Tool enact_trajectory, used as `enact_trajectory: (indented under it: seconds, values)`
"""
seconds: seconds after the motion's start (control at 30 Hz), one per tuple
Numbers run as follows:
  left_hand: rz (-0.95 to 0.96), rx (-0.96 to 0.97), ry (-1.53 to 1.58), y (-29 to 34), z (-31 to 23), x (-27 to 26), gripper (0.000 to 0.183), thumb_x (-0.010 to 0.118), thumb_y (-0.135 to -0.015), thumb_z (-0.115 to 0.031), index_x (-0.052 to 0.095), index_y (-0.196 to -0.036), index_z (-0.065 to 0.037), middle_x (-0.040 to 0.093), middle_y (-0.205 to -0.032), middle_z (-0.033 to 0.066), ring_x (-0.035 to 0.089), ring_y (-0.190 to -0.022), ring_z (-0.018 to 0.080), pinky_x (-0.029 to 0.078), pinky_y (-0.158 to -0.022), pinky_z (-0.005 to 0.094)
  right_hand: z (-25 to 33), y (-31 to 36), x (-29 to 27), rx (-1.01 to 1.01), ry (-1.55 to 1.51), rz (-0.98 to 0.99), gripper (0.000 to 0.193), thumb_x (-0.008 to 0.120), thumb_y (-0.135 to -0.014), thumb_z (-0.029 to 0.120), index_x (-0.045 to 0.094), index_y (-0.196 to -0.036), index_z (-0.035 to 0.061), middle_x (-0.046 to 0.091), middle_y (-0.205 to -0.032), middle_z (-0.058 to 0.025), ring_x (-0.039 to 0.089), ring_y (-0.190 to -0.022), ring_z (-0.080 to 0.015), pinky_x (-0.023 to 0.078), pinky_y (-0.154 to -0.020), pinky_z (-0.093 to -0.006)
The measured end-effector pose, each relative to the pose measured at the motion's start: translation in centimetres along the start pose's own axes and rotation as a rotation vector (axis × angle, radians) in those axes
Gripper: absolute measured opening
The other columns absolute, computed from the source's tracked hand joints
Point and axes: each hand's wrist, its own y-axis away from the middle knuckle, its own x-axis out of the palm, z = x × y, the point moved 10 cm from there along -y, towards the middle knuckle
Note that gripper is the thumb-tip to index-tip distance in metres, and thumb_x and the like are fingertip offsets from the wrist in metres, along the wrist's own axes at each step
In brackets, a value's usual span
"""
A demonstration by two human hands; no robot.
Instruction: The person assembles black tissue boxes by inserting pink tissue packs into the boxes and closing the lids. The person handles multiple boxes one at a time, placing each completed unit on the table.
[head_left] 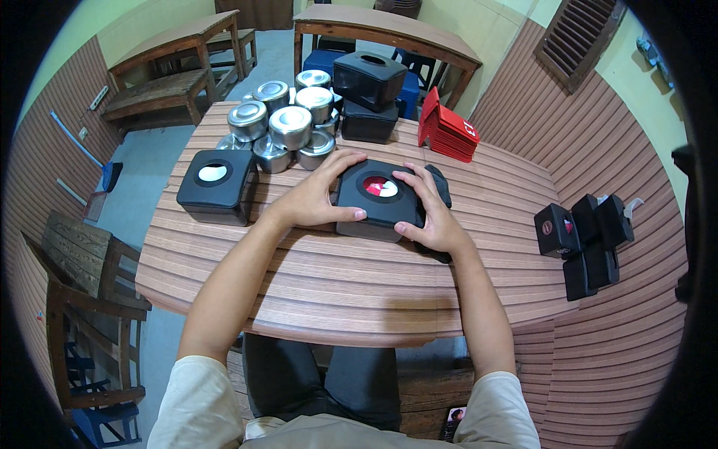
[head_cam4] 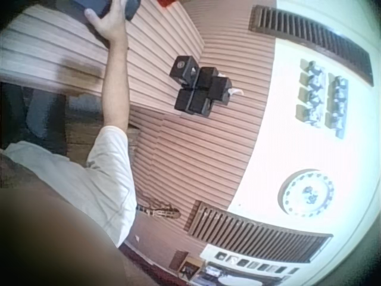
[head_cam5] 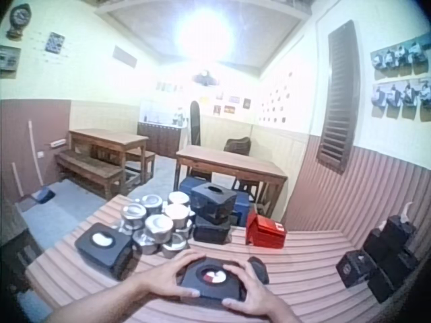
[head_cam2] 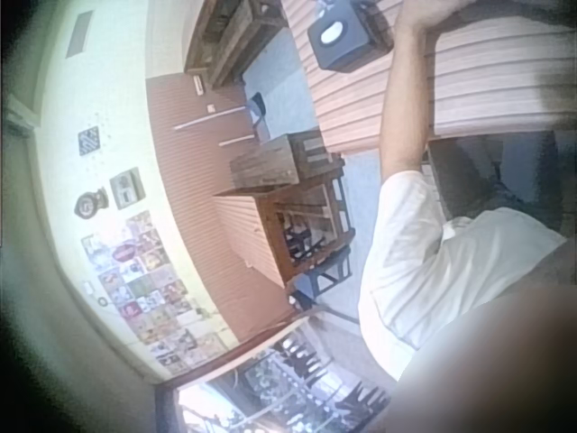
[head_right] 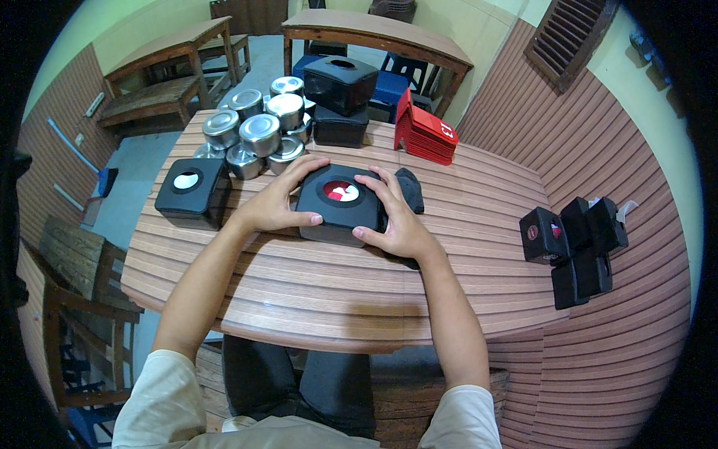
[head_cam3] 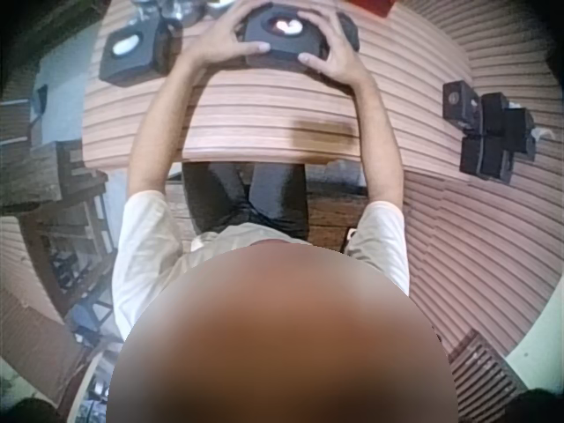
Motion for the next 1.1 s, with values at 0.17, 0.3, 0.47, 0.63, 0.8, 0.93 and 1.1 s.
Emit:
enact_trajectory:
  seconds: [0.17,0.3,0.47,0.63,0.8,0.93,1.1]
  values:
    - [-0.035,0.047,0.015,0.1,0.5,0.0,0.099,0.087,-0.087,-0.046,0.04,-0.164,-0.007,0.042,-0.16,0.0198,0.044,-0.15,0.0351,0.037,-0.125,0.0445,0.0,0.1,0.0,0.012,0.042,0.031,0.106,0.095,-0.073,0.049,0.047,-0.161,0.0154,0.027,-0.171,-0.0263,0.028,-0.16,-0.0473,0.029,-0.128,-0.0567]
    - [-0.06,-0.042,0.322,-0.1,2.4,0.1,0.087,0.074,-0.101,-0.047,0.033,-0.169,-0.009,0.039,-0.166,0.0222,0.041,-0.154,0.0337,0.033,-0.127,0.0424,-0.3,-0.1,-0.1,0.05,0.081,0.033,0.111,0.099,-0.068,0.048,0.046,-0.161,0.0178,0.027,-0.171,-0.0262,0.029,-0.159,-0.0483,0.032,-0.128,-0.0573]
    - [-0.043,-0.149,0.221,0.1,3.7,0.8,0.087,0.068,-0.107,-0.047,0.024,-0.172,-0.01,0.036,-0.169,0.0264,0.038,-0.156,0.034,0.031,-0.127,0.0422,-0.8,0.0,-0.1,0.065,0.044,0.035,0.111,0.098,-0.068,0.049,0.046,-0.161,0.0171,0.029,-0.17,-0.026,0.03,-0.158,-0.0477,0.032,-0.128,-0.0577]
    - [-0.064,-0.167,0.237,0.0,3.8,0.8,0.089,0.069,-0.106,-0.046,0.022,-0.172,-0.01,0.037,-0.168,0.028,0.04,-0.156,0.0353,0.032,-0.127,0.0426,-0.9,0.1,-0.4,-0.001,0.007,0.02,0.104,0.093,-0.075,0.051,0.047,-0.161,0.0154,0.029,-0.171,-0.0246,0.03,-0.159,-0.0465,0.031,-0.128,-0.057]
    - [-0.069,-0.173,0.247,-0.1,4.0,0.8,0.086,0.071,-0.105,-0.045,0.027,-0.17,-0.009,0.043,-0.163,0.0283,0.044,-0.152,0.0347,0.035,-0.125,0.0431,-0.9,-0.1,-0.2,-0.004,0.001,0.013,0.098,0.09,-0.079,0.05,0.048,-0.16,0.0138,0.03,-0.172,-0.0225,0.03,-0.16,-0.044,0.03,-0.128,-0.0545]
    - [-0.076,-0.169,0.274,-0.2,4.1,0.9,0.081,0.072,-0.105,-0.043,0.032,-0.166,-0.008,0.049,-0.158,0.0267,0.048,-0.148,0.0335,0.038,-0.123,0.0428,-0.6,-0.3,-0.4,0.001,-0.024,0.007,0.094,0.089,-0.08,0.047,0.049,-0.158,0.0126,0.032,-0.17,-0.0223,0.031,-0.159,-0.0427,0.031,-0.128,-0.0538]
    - [-0.1,-0.172,0.333,-0.2,4.0,1.0,0.079,0.074,-0.104,-0.04,0.034,-0.164,-0.008,0.053,-0.154,0.0243,0.05,-0.146,0.0312,0.04,-0.121,0.0412,-0.8,-0.3,-0.3,0.007,-0.018,0.023,0.098,0.091,-0.079,0.043,0.046,-0.16,0.0114,0.032,-0.17,-0.0229,0.031,-0.16,-0.0412,0.031,-0.128,-0.0531]
